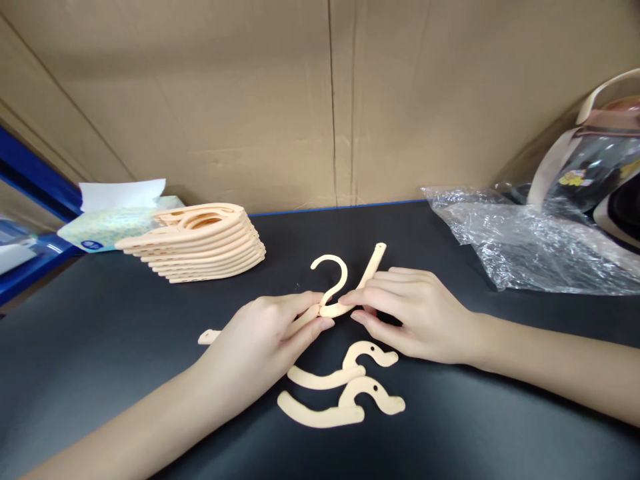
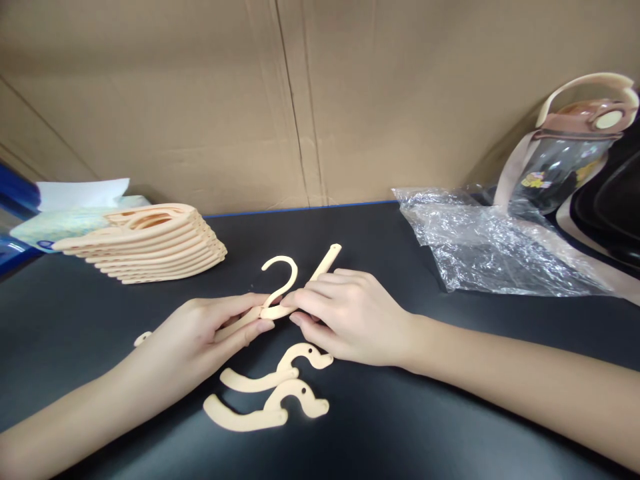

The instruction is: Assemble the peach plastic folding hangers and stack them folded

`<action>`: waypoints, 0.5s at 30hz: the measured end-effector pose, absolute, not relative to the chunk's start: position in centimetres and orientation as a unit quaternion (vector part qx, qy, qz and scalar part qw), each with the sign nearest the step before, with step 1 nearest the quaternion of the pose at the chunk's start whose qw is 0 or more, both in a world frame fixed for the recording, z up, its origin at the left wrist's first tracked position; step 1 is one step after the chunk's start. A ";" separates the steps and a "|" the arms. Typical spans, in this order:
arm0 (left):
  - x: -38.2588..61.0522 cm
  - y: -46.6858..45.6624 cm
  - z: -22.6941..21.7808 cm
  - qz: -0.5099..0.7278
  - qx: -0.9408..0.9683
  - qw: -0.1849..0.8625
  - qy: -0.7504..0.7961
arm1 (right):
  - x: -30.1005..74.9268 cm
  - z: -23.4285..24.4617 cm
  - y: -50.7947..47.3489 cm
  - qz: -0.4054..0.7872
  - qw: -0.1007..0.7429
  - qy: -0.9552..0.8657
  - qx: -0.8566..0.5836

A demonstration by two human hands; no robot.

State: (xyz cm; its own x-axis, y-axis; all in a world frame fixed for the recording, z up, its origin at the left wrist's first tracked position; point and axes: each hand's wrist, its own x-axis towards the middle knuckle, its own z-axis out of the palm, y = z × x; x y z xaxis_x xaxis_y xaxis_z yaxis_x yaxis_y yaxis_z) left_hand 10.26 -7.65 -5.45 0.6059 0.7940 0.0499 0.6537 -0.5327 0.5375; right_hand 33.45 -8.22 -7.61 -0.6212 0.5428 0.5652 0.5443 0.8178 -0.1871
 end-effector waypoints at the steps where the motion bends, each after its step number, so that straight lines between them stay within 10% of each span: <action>1: 10.3 -7.7 -5.5 0.146 0.863 0.240 0.419 | 33.4 -7.6 -8.2 0.002 0.310 -0.901 -0.303; 15: 10.2 -7.5 -5.7 0.162 0.874 0.230 0.397 | 33.6 -7.6 -8.1 0.026 0.270 -0.913 -0.306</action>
State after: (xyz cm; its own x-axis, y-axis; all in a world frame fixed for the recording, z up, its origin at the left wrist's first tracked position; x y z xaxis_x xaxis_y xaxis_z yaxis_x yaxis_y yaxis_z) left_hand 10.19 -7.52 -5.66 0.6325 0.7681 0.1000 0.6191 -0.5789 0.5307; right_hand 33.57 -8.09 -7.55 -0.6667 0.5728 0.4768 0.5448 0.8111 -0.2127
